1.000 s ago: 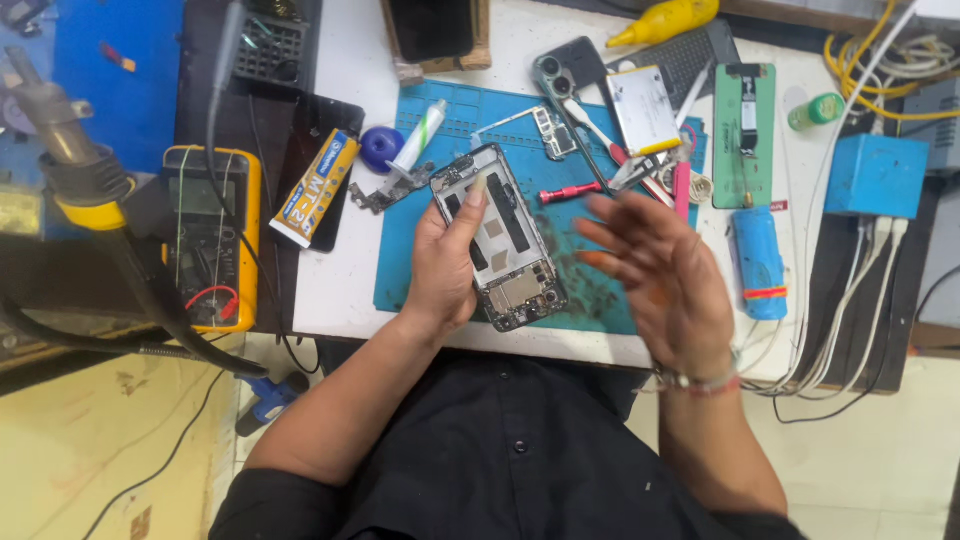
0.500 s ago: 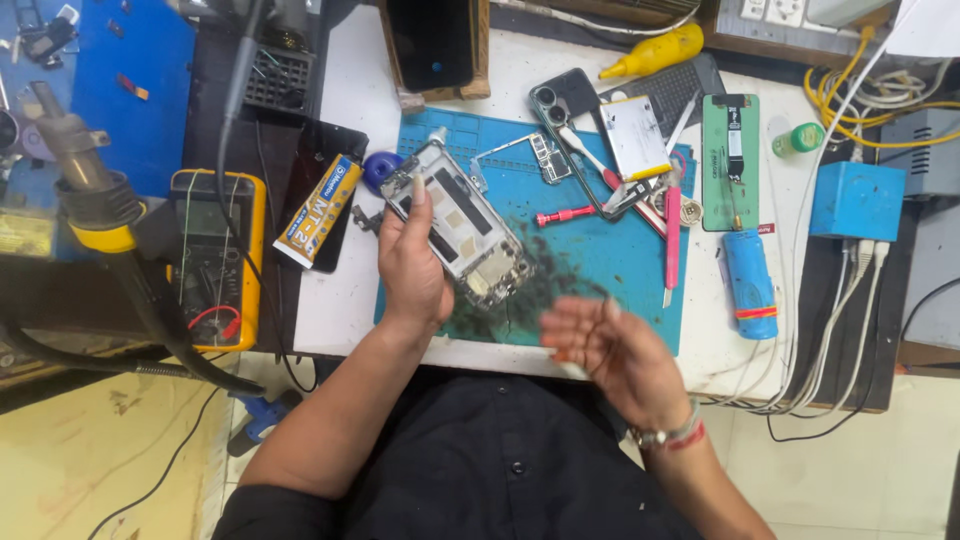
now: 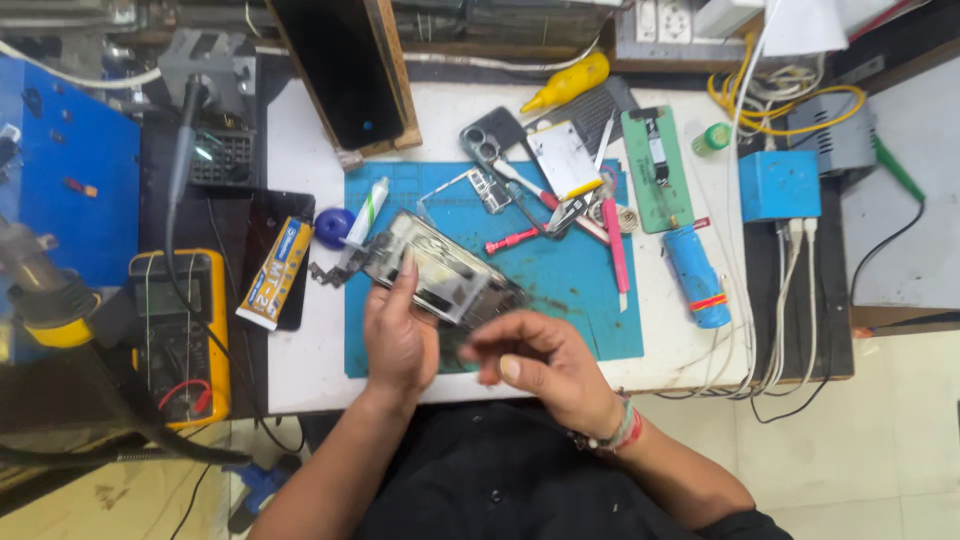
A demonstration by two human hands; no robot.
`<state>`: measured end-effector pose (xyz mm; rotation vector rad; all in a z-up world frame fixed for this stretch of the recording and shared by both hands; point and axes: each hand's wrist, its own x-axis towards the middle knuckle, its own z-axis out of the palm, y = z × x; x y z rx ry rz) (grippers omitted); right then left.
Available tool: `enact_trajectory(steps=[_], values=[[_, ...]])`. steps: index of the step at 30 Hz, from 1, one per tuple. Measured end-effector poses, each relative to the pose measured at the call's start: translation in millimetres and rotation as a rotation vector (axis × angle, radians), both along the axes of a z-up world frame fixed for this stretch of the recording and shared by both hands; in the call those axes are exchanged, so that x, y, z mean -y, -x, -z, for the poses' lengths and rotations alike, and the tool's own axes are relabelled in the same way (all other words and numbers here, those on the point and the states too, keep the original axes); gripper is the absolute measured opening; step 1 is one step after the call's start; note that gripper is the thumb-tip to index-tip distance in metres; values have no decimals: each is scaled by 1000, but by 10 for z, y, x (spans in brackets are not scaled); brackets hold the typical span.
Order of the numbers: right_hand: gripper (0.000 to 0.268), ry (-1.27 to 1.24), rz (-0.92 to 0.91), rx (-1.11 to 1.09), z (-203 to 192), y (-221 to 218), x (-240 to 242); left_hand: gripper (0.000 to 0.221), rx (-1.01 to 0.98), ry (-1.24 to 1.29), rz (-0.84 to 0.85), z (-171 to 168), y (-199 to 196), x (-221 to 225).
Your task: The person disassembles a smartphone on a workbench, using a screwdriver to remove screws, a prying tool to separate the screen, and tweezers to lift internal components. The battery and motherboard are removed and placed on the mat.
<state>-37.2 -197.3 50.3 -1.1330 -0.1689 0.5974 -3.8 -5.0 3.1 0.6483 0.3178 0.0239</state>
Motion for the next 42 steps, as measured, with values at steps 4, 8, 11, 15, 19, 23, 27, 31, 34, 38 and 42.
enact_trajectory(steps=[4, 8, 11, 15, 19, 23, 27, 31, 34, 38, 42], values=[[40, 210, 147, -101, 404, 260, 146, 24, 203, -367, 0, -48, 144, -105], [48, -34, 259, -320, 410, 208, 228, 27, 784, -827, 310, -259, 219, -140], [36, -73, 340, -438, 352, 99, 223, 42, 1045, -1263, 488, -373, 225, -75], [28, -91, 335, -383, 305, 12, 212, 79, 1014, -1568, 472, -403, 239, -70], [30, 42, 366, -404, 233, 9, 130, 115, 796, -1372, 345, -411, 349, -194], [30, -34, 284, -468, 303, 42, 59, 127, 344, -957, 614, -320, 587, -240], [30, 333, 51, -304, 371, 27, 159, 121, 228, -520, 672, -237, 773, -214], [35, 1013, 234, 128, 275, -52, 219, 115, 234, -431, 640, -138, 830, -174], [60, -160, -119, -274, 56, -227, 371, 116, 226, -404, 639, -76, 862, -178], [65, -91, -275, -354, 3, -382, 34, 116, 193, -387, 660, 2, 858, -208], [66, -36, -117, -293, 35, -572, -22, 115, 187, -505, 618, 38, 884, -221]])
